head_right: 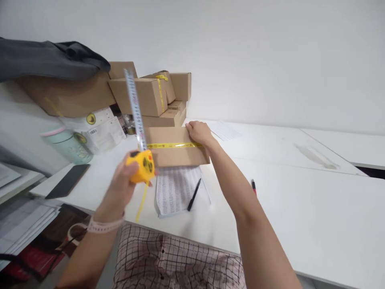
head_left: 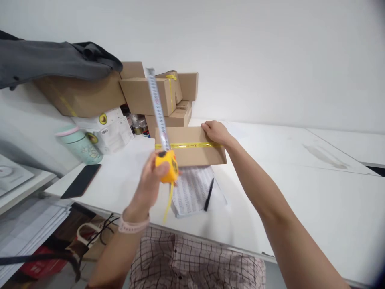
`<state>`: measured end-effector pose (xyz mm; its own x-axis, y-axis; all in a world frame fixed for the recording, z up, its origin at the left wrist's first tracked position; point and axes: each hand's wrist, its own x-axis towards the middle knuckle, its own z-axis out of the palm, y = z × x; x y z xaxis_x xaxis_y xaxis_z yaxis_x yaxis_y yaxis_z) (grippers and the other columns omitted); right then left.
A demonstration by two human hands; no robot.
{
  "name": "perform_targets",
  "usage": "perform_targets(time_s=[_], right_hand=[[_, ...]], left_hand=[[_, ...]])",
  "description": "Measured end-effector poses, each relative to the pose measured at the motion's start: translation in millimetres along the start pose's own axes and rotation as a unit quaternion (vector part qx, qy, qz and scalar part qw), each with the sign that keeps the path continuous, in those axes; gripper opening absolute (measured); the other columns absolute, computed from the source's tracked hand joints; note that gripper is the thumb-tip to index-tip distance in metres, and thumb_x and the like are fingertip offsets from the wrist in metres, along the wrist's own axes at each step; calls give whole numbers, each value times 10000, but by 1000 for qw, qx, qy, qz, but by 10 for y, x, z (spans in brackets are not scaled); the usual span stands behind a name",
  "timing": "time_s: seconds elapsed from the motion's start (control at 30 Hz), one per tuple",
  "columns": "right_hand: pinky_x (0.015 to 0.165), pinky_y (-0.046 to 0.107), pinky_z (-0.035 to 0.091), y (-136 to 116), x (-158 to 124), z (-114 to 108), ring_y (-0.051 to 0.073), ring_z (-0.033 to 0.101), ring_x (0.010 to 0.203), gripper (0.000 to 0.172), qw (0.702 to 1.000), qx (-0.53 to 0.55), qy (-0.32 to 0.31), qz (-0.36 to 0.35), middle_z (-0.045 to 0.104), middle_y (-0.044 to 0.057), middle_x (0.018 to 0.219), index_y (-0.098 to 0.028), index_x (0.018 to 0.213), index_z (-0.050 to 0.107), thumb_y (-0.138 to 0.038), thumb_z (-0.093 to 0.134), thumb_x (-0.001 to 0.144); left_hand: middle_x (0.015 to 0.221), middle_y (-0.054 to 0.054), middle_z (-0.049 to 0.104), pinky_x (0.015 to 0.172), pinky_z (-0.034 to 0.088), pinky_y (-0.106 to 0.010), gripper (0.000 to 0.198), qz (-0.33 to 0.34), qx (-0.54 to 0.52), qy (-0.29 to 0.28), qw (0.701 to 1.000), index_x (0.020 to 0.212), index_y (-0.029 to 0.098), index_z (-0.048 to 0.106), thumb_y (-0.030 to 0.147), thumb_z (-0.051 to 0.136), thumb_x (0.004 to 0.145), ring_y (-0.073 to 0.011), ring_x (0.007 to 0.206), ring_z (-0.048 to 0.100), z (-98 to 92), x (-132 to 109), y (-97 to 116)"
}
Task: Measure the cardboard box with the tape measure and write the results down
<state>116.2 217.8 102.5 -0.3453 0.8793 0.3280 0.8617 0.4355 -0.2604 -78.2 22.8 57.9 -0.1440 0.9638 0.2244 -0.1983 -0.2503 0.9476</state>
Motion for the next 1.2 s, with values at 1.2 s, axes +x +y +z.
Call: perform_targets(time_s=[1.2], right_hand=[[957,464,400,-54,303,228,306,677,927,619,995,46,54,73,739,143,860,-202,666,618,-700,380,946]], left_hand=[[1200,-70,576,803,572,-318,496,-176,-61,-116,976,1214,260,529,443,771,822,-184,957,595,545,-686,-1056]])
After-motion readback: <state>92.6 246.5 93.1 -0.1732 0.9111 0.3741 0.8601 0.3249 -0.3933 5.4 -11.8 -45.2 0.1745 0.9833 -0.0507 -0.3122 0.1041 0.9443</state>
